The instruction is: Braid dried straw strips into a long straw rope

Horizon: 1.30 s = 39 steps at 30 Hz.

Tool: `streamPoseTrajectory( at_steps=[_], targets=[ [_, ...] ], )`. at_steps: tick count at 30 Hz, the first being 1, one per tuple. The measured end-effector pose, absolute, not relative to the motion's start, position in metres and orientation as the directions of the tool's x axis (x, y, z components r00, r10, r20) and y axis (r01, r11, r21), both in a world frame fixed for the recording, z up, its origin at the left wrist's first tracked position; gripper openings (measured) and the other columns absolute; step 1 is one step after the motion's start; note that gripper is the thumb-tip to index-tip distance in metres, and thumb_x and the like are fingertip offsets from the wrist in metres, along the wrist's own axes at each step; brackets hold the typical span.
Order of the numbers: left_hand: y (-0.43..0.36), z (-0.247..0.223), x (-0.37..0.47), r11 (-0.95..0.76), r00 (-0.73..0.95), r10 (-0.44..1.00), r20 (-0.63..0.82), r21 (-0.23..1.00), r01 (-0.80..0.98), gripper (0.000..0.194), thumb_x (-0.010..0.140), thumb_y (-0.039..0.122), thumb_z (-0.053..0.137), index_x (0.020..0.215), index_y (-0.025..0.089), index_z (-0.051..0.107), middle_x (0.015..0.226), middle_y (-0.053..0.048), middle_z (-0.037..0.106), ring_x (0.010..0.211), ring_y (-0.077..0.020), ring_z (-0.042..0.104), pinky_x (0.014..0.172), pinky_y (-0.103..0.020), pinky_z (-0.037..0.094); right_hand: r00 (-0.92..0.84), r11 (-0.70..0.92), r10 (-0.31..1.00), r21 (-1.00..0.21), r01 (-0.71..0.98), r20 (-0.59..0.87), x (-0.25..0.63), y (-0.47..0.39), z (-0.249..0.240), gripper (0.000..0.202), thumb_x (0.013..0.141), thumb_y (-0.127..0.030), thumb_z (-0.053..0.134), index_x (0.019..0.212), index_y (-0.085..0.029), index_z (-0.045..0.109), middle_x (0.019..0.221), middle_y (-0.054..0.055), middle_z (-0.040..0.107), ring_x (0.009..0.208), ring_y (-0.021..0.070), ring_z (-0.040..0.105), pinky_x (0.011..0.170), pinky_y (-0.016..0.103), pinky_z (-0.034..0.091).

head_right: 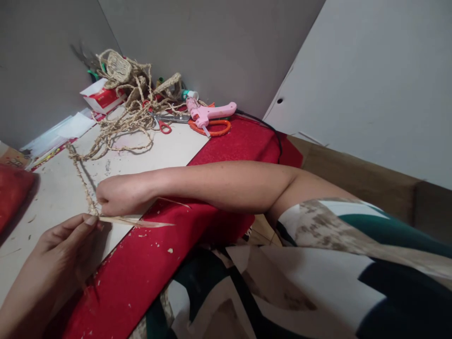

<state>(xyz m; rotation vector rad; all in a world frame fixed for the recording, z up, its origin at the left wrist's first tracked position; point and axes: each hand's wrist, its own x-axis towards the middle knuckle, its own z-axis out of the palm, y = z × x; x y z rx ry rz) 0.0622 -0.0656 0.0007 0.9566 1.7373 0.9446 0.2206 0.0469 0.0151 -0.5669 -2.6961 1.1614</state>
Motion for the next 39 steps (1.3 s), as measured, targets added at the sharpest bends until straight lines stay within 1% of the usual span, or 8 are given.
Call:
streamPoseTrajectory(
  at_steps=[9, 12, 15, 21, 27, 28, 33, 39],
  targets=[
    [-0.066, -0.011, 0.050, 0.409, -0.173, 0.904, -0.392, 0.909, 0.077, 0.024, 0.074, 0.038, 0.072, 0.085, 0.016, 0.068, 0.056, 0.002, 0.054, 0.047, -0.0079, 0.045, 0.042, -0.017, 0.034, -0.942, 0.465, 0.334, -0.864, 0.193, -0.030, 0.216, 0.030, 0.009, 0.023, 0.084, -0.016, 0.041, 0.065, -0.012, 0.053, 0.054, -0.003, 0.043, 0.051, 0.0079, 0.039, 0.051, 0.022, 0.030],
    [-0.067, -0.012, 0.052, 0.426, -0.191, 0.886, -0.424, 0.904, -0.031, 0.022, 0.073, 0.035, 0.074, 0.081, 0.017, 0.065, 0.051, 0.006, 0.043, 0.042, -0.0051, 0.035, 0.039, -0.016, 0.028, -0.929, 0.567, 0.370, -0.794, 0.219, 0.008, 0.214, 0.020, 0.007, 0.022, 0.080, -0.014, 0.041, 0.061, -0.013, 0.052, 0.051, -0.001, 0.042, 0.051, 0.0091, 0.036, 0.053, 0.023, 0.031],
    [-0.068, -0.007, 0.061, 0.434, -0.210, 0.868, -0.449, 0.893, -0.116, 0.026, 0.071, 0.036, 0.075, 0.068, 0.017, 0.058, 0.047, 0.009, 0.031, 0.039, -0.0037, 0.027, 0.037, -0.015, 0.022, -0.930, 0.672, 0.366, -0.695, 0.255, 0.013, 0.214, 0.016, 0.009, 0.022, 0.081, -0.013, 0.041, 0.068, -0.011, 0.058, 0.064, 0.006, 0.058, 0.057, 0.0116, 0.040, 0.059, 0.026, 0.034],
    [-0.069, 0.001, 0.069, 0.481, -0.196, 0.852, -0.486, 0.873, -0.075, 0.028, 0.071, 0.038, 0.074, 0.070, 0.016, 0.057, 0.045, 0.010, 0.027, 0.037, -0.0029, 0.021, 0.035, -0.014, 0.018, -0.957, 0.768, 0.292, -0.598, 0.230, 0.007, 0.216, 0.014, 0.010, 0.022, 0.084, -0.014, 0.042, 0.076, -0.010, 0.062, 0.078, 0.012, 0.066, 0.060, 0.0138, 0.046, 0.058, 0.027, 0.034],
    [-0.068, -0.003, 0.062, 0.452, -0.195, 0.867, -0.459, 0.888, -0.081, 0.023, 0.073, 0.036, 0.072, 0.072, 0.018, 0.058, 0.044, 0.009, 0.034, 0.035, -0.0048, 0.029, 0.036, -0.016, 0.027, -0.991, 0.550, -0.131, -0.833, -0.054, -0.022, 0.229, 0.013, 0.011, 0.026, 0.087, -0.018, 0.043, 0.062, -0.015, 0.050, 0.054, -0.002, 0.052, 0.051, 0.0082, 0.044, 0.057, 0.022, 0.036],
    [-0.068, -0.003, 0.062, 0.445, -0.196, 0.871, -0.451, 0.892, -0.076, 0.023, 0.072, 0.036, 0.073, 0.072, 0.018, 0.059, 0.045, 0.008, 0.037, 0.036, -0.0053, 0.033, 0.036, -0.016, 0.029, -0.995, 0.501, -0.091, -0.861, -0.086, 0.047, 0.231, 0.015, 0.013, 0.026, 0.088, -0.018, 0.043, 0.063, -0.015, 0.049, 0.054, -0.003, 0.050, 0.053, 0.0076, 0.044, 0.058, 0.020, 0.036],
    [-0.067, -0.002, 0.065, 0.461, -0.223, 0.853, -0.471, 0.882, -0.098, 0.024, 0.071, 0.036, 0.076, 0.079, 0.017, 0.063, 0.044, 0.010, 0.032, 0.035, -0.0022, 0.024, 0.035, -0.012, 0.020, -0.736, 0.488, 0.612, -0.870, 0.064, 0.290, 0.227, 0.030, 0.025, 0.022, 0.089, -0.017, 0.044, 0.069, -0.012, 0.052, 0.063, -0.002, 0.048, 0.062, 0.0068, 0.042, 0.060, 0.019, 0.032],
    [-0.066, -0.001, 0.066, 0.428, -0.162, 0.882, -0.443, 0.896, -0.120, 0.022, 0.072, 0.033, 0.075, 0.083, 0.018, 0.062, 0.049, 0.008, 0.039, 0.039, -0.0026, 0.032, 0.038, -0.011, 0.025, -0.913, 0.349, 0.404, -0.915, 0.205, -0.050, 0.213, 0.042, 0.004, 0.027, 0.090, -0.028, 0.045, 0.072, -0.011, 0.056, 0.056, -0.003, 0.049, 0.049, 0.0068, 0.040, 0.051, 0.021, 0.032]
  ],
)
